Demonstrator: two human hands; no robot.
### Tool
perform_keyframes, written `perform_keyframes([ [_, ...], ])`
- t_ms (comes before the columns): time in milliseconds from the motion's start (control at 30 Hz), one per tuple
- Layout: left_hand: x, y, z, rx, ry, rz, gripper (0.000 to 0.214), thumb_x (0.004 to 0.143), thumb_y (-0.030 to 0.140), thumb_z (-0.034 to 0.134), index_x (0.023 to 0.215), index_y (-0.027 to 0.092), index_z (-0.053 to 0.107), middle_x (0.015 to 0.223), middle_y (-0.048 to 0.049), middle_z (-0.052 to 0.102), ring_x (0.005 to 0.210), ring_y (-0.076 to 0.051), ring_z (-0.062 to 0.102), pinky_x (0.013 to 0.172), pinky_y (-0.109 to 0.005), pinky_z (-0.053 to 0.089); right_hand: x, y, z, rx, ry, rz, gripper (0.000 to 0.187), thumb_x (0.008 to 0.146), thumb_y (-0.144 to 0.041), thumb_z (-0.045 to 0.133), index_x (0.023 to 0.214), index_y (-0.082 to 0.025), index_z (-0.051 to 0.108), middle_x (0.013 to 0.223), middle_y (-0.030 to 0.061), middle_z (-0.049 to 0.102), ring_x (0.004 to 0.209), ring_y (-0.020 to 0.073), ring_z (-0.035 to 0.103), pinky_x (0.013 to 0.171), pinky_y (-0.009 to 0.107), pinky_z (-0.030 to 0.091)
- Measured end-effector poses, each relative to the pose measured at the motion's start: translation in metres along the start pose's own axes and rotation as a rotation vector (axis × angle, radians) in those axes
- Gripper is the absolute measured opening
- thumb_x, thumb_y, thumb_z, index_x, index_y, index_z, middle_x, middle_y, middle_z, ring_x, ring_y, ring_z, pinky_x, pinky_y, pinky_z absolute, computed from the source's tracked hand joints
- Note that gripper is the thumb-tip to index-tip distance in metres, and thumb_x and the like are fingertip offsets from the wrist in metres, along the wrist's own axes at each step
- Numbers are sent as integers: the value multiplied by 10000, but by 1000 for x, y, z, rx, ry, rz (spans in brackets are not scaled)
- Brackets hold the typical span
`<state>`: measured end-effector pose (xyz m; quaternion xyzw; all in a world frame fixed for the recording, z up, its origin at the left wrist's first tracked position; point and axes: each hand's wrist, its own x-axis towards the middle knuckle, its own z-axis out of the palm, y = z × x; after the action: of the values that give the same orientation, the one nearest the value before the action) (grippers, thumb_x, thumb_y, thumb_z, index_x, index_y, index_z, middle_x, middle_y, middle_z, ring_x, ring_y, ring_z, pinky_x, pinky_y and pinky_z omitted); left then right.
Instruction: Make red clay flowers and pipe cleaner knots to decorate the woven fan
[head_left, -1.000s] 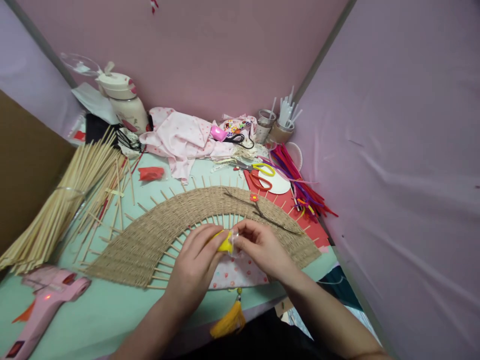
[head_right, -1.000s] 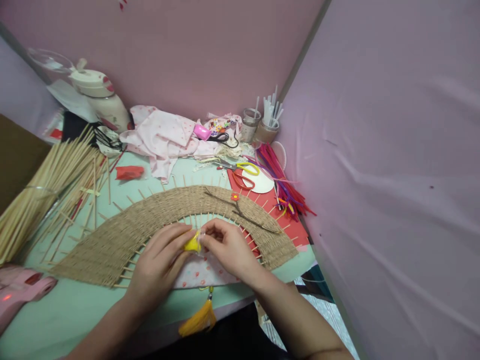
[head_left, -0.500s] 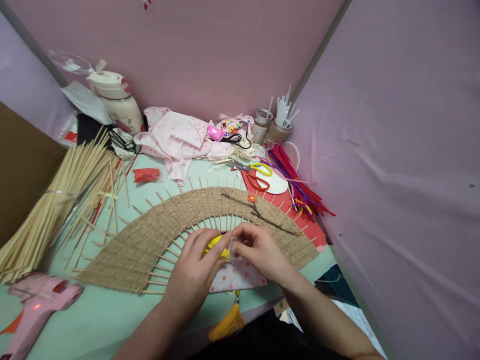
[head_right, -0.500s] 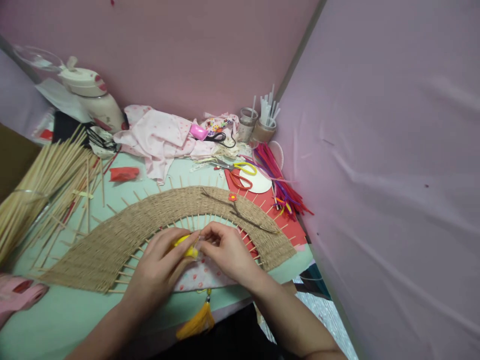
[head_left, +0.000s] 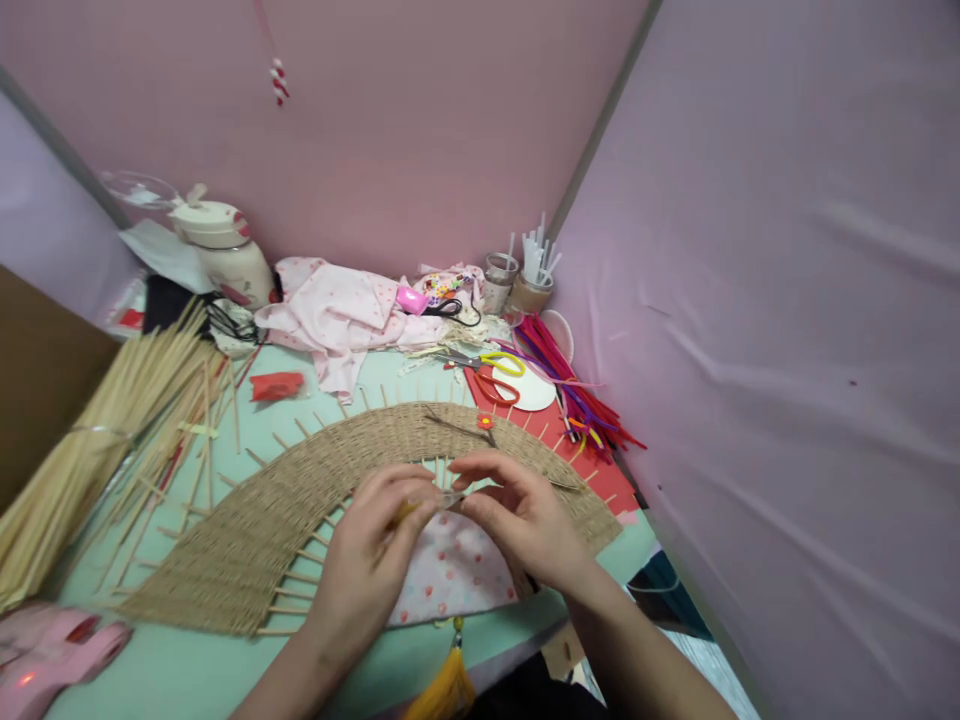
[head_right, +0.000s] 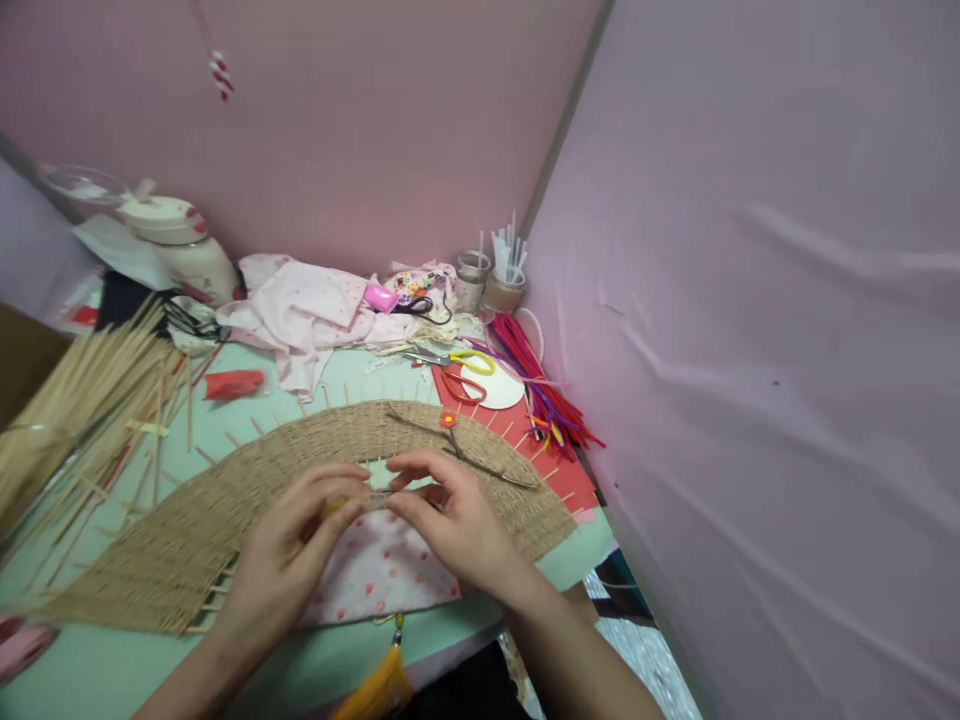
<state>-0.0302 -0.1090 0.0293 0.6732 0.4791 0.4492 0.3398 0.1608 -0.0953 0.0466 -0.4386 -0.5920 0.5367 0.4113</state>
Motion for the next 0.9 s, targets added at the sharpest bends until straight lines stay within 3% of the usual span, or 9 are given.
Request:
perform_keyframes([
  [67,4,6,1,-341,-88,-225,211,938,365,511,931,210,654,1052,-70,651,1023,-217,605,881,-380,515,2,-4,-2,-26,-20,-101,354,843,-306,679,1190,-270,621,1215,75,586,1040,184,608,819,312,539],
  [133,4,9,1,-650,-157,-390,282,938,438,495,1095,225,593,1079,-72,651,996,-214,625,830,-381,546,6,-8,-2,-67,-64,-163,380,877,-291,640,1253,-297,590,1285,75,540,1115,188,568,871,320,520],
  [200,1,9,1,-834,-170,-456,363,931,474,495,1215,248,500,1078,-65,653,930,-194,637,774,-363,562,9,-11,0,-99,-114,-175,321,908,-262,594,1226,-302,614,1262,66,553,1148,187,547,885,315,503],
  [267,-4,9,0,-883,-159,-447,362,930,485,494,1202,246,477,1078,-61,649,872,-174,635,737,-339,562,12,-11,4,-103,-132,-171,236,903,-243,600,1127,-282,667,1162,54,603,1105,183,568,864,305,495],
  [433,-12,6,0,-772,-173,-351,376,924,516,479,1148,215,503,1100,-80,623,865,-182,631,736,-337,557,10,-2,19,-70,-23,-143,64,845,-253,663,895,-225,693,885,28,644,792,159,603,701,293,494],
  [500,-13,5,0,-672,-154,-302,394,886,499,557,1156,215,517,1116,-81,613,885,-189,623,743,-329,552,7,-1,22,-130,55,-175,87,838,-255,665,921,-230,674,895,32,629,757,158,585,677,300,492],
  [567,-12,4,-2,-526,-139,-272,360,857,419,627,1143,216,543,1127,-79,613,946,-204,616,789,-326,538,3,-5,20,-266,111,-284,212,834,-249,670,1044,-252,647,1017,56,600,866,184,582,741,329,500],
  [700,-13,3,-6,-263,-177,-199,267,878,289,594,1135,217,581,1140,-73,641,1098,-234,582,954,-363,457,-2,-18,12,-524,-36,-470,235,860,-246,650,1093,-275,642,1164,84,538,1124,245,510,950,427,450],
  [900,-15,5,-9,-177,-270,-193,395,835,242,637,1220,230,548,1234,-72,630,1133,-237,577,971,-352,434,0,-27,9,-564,-147,-512,114,890,-209,623,970,-268,680,1145,62,588,1097,222,520,869,385,476],
])
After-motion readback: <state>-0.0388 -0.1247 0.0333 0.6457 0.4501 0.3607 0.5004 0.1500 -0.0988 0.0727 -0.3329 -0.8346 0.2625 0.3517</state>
